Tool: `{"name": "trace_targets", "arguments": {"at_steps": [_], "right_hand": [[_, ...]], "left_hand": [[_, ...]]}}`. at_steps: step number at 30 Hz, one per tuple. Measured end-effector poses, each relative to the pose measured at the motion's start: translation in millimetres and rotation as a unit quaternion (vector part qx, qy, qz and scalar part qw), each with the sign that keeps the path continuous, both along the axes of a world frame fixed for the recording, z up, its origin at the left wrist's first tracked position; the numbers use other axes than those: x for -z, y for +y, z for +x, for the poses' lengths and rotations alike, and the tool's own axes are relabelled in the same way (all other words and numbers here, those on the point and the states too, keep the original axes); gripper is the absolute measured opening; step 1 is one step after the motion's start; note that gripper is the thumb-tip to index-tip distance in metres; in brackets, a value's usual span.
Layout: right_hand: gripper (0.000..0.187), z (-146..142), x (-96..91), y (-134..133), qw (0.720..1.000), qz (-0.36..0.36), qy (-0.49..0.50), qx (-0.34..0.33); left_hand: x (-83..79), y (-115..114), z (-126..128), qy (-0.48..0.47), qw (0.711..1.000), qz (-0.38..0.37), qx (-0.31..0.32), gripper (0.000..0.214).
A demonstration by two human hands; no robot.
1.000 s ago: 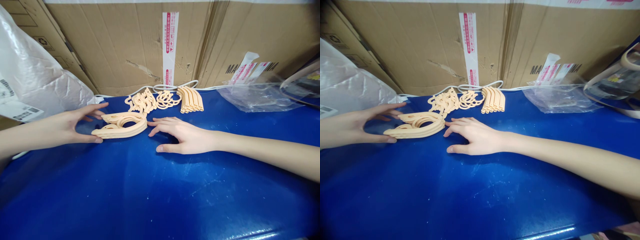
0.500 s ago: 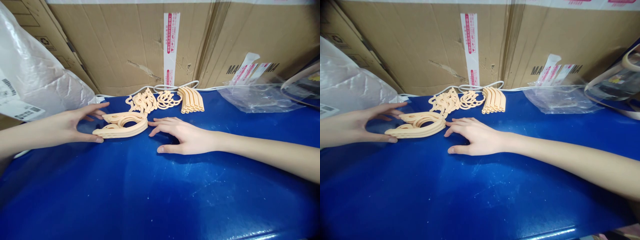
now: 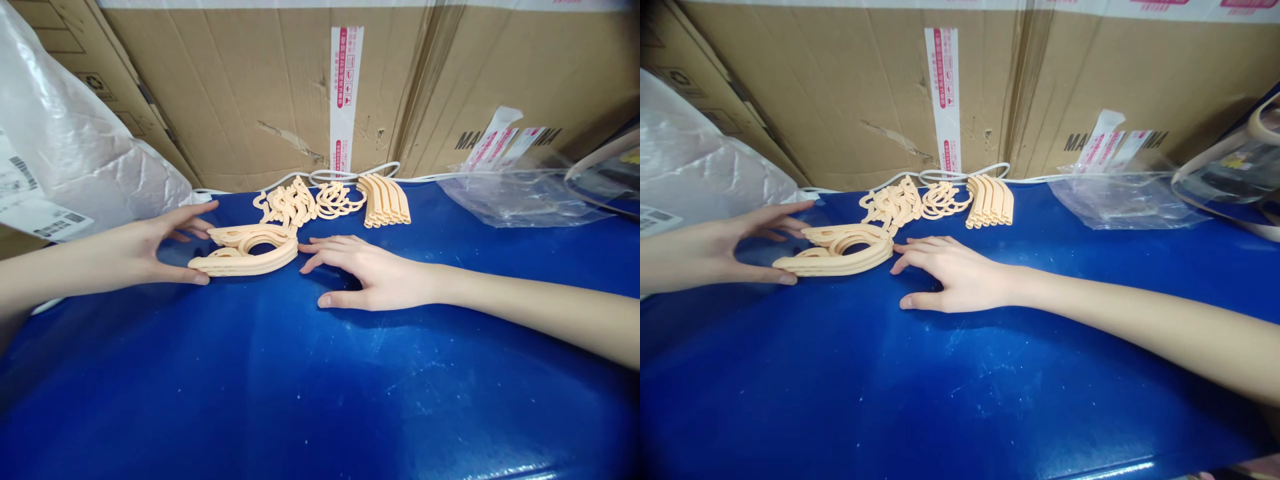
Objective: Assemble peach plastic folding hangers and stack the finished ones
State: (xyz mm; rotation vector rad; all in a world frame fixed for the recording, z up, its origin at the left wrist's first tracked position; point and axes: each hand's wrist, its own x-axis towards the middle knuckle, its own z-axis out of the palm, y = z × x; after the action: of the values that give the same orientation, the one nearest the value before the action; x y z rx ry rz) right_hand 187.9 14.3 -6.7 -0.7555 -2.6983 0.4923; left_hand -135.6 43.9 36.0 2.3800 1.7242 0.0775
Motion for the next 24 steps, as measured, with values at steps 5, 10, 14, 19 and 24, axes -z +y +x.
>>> {"name": "trace_targets", "arguments": {"at_steps": [5,10,14,19,24], "right_hand": [[0.044,-0.1,-0.2,-0.7,1.000,0.000,0.013,-0.004],[0.036,0.4,-1.7,-2.2,0.997,-0.026,0.076,0.005],[0.034,0.9,-4.1,-3.7,0.993,-0.052,0.103,-0.005],[0.033,0.7,-5.9,-3.9,0.993,-0.061,0.094,-0.024],[0.034,1.2,-5.7,-4.9,0.994,-0.059,0.083,-0.030]], "left_hand": [[0.7,0.5,-4.9,-0.022,0.999,-0.038,-0.009,0.110],[1.9,2.9,-12.7,-0.025,0.998,-0.061,-0.003,0.107],[2.2,3.5,-14.3,-0.028,0.998,-0.060,0.001,0.105],[3.0,3.6,-12.6,-0.028,0.998,-0.058,-0.004,0.108],[2.9,4.0,-11.0,-0.028,0.998,-0.054,-0.006,0.107]]}}
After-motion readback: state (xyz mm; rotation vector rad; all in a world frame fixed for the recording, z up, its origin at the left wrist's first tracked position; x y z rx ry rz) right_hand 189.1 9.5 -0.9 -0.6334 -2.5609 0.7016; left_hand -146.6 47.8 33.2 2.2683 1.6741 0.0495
